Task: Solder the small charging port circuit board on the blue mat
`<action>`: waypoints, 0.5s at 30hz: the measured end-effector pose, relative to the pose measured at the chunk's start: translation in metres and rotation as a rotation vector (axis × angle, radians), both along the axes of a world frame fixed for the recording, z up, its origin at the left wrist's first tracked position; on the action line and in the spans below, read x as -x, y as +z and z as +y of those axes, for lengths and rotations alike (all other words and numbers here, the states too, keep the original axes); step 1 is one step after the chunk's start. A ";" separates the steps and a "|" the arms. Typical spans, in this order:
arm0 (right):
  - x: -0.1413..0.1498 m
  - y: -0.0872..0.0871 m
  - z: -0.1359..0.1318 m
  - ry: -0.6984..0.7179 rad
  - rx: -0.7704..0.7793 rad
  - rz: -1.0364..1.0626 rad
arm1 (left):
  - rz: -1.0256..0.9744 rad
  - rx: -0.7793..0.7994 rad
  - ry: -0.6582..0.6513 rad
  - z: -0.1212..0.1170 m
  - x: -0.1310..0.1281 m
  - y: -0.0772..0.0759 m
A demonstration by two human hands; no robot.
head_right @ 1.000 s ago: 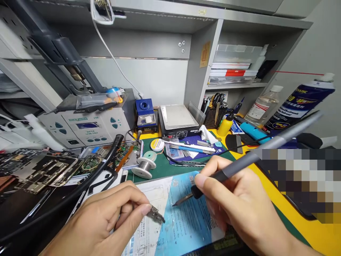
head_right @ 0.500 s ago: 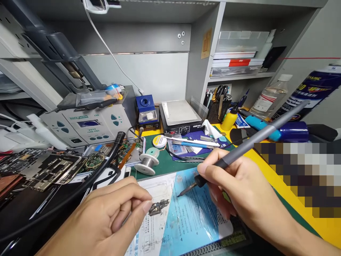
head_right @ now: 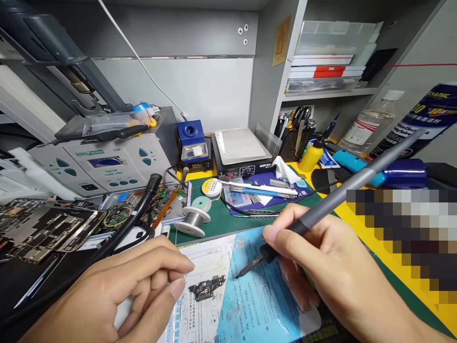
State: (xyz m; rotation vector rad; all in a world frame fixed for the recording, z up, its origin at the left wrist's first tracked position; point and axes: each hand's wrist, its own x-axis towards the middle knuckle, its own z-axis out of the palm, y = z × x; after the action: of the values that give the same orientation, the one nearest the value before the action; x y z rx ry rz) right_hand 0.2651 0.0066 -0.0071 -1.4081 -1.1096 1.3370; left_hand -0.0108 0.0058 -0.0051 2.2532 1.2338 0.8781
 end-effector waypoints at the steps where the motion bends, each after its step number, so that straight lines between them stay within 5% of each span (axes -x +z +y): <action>1: 0.001 0.001 0.001 0.003 0.001 0.000 | 0.011 0.001 -0.003 0.000 0.000 0.000; 15: 0.024 0.012 -0.006 0.121 -0.075 0.038 | 0.181 -0.075 -0.022 -0.003 -0.001 0.004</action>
State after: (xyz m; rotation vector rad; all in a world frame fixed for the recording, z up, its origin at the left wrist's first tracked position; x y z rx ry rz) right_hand 0.2412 0.0006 0.0046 -1.2736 -1.2231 1.3864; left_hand -0.0101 0.0024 -0.0015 2.4464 1.2703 0.7362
